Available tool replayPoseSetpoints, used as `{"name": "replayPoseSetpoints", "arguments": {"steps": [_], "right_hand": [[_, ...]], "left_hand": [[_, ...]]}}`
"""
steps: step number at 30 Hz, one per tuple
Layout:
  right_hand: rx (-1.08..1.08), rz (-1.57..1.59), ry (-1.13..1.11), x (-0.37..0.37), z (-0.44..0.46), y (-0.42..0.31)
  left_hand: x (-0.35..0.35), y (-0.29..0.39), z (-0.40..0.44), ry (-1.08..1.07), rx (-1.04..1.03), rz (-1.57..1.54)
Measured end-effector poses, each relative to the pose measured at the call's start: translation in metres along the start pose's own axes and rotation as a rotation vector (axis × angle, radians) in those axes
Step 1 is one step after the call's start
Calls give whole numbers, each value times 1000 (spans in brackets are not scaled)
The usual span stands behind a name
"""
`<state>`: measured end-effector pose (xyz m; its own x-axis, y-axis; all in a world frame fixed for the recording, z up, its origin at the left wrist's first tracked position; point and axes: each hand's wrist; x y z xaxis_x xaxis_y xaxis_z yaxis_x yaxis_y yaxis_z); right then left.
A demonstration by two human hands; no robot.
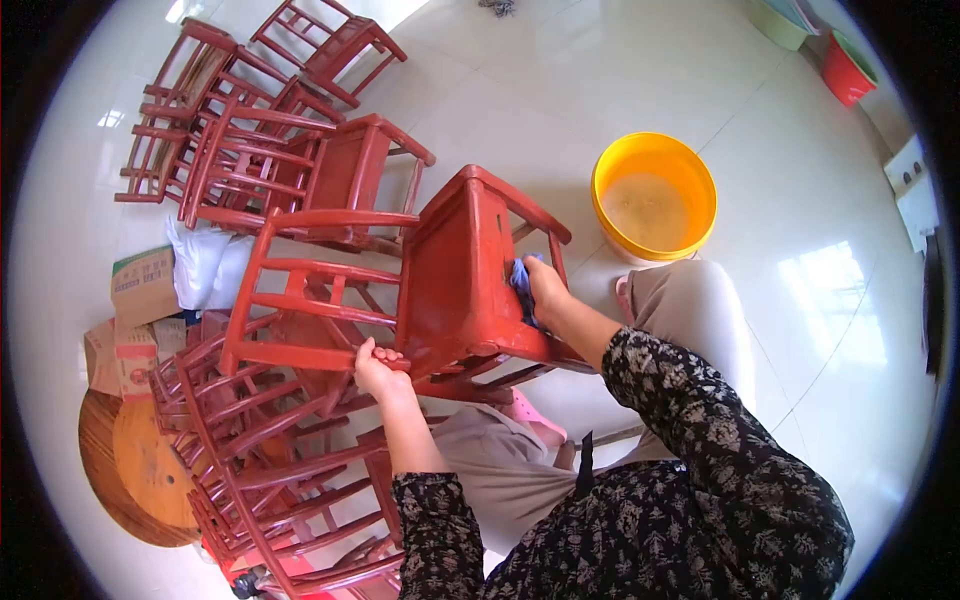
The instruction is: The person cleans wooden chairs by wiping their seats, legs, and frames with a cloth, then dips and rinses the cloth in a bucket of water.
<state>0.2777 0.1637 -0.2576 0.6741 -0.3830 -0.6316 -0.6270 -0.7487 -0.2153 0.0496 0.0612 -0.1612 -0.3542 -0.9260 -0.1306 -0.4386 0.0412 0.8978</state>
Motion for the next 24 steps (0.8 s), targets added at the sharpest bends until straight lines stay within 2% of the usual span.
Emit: {"name": "replayPoseSetpoints", "arguments": {"steps": [2,6,11,14,16,17,19,22,23,24], "right_hand": [[38,5,-16,-4,24,-15],[74,92,-51,-15,29,-43],[85,174,35,-22,18,-37],[107,124,-43,-27,4,-32],[245,70,-26,-34,-3,-33],[243,60,-34,-38,-7,-33],[483,-103,-49,-42,-11,-29],[593,-151,-59,-48,-22,-20],[616,-162,-55,-50,-24,-18],[646,-228,-61,-42,-12,-15]], "left_hand": [[-6,0,-13,-11,-14,-106],[-6,0,-18,-83,-9,-91],[-7,-2,-12,-161,-29,-109],[6,-11,-1,-186,-33,-145],[5,-18,6,-180,-47,-176],[3,-22,9,-80,-61,-203],[-1,-34,18,131,-154,-236],[5,-58,34,237,-169,-234],[9,-65,40,340,-61,-260],[14,-70,42,357,-67,-275]]}}
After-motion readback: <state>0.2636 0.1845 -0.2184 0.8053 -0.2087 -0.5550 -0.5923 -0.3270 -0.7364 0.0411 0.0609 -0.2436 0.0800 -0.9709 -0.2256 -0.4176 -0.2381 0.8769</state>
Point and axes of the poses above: each hand's wrist, its own z-axis towards the middle knuckle, its own x-axis out of the back of the hand, y = z × x, and after that the axes turned 2 degrees about y, right-handed
